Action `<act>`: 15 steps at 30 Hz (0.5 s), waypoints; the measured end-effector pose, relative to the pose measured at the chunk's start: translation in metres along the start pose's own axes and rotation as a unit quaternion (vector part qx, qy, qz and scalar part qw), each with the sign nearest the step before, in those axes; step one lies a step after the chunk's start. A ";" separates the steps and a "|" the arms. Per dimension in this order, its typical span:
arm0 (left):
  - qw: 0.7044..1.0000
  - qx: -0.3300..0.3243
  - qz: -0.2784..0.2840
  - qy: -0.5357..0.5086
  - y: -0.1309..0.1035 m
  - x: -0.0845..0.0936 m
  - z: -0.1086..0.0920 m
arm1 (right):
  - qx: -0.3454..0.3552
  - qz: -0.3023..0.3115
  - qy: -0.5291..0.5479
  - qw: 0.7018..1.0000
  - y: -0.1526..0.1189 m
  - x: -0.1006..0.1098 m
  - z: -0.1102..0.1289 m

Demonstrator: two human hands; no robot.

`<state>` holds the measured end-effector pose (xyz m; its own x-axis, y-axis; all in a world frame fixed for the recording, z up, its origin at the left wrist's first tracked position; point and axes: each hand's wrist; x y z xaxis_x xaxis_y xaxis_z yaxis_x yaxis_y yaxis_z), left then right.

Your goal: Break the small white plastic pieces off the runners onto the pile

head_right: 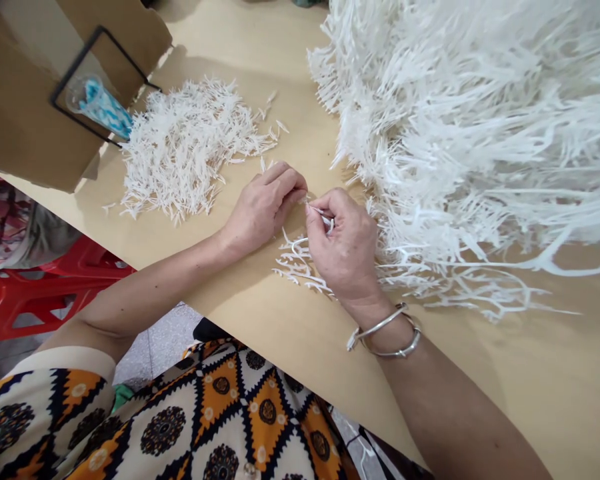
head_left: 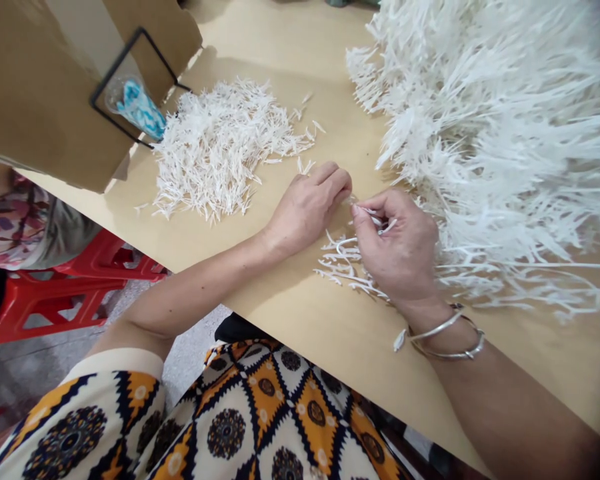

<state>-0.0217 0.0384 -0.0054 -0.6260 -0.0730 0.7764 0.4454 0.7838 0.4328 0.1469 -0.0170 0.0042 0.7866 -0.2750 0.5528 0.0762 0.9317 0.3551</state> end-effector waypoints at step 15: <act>0.981 0.129 -0.119 -0.081 0.007 0.006 0.043 | 0.006 -0.032 0.038 0.999 -0.014 0.002 0.015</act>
<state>-0.0499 0.0705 -0.0174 -0.7949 -0.1900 0.5762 0.1115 0.8878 0.4466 0.1388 -0.0338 0.0116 0.8247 -0.3151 0.4697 0.1212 0.9096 0.3974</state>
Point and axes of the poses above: each hand's wrist, its own y-axis towards the middle knuckle, its own x-axis out of the back of the hand, z = x × y, and after that the axes turned 2 degrees about -z, right-handed
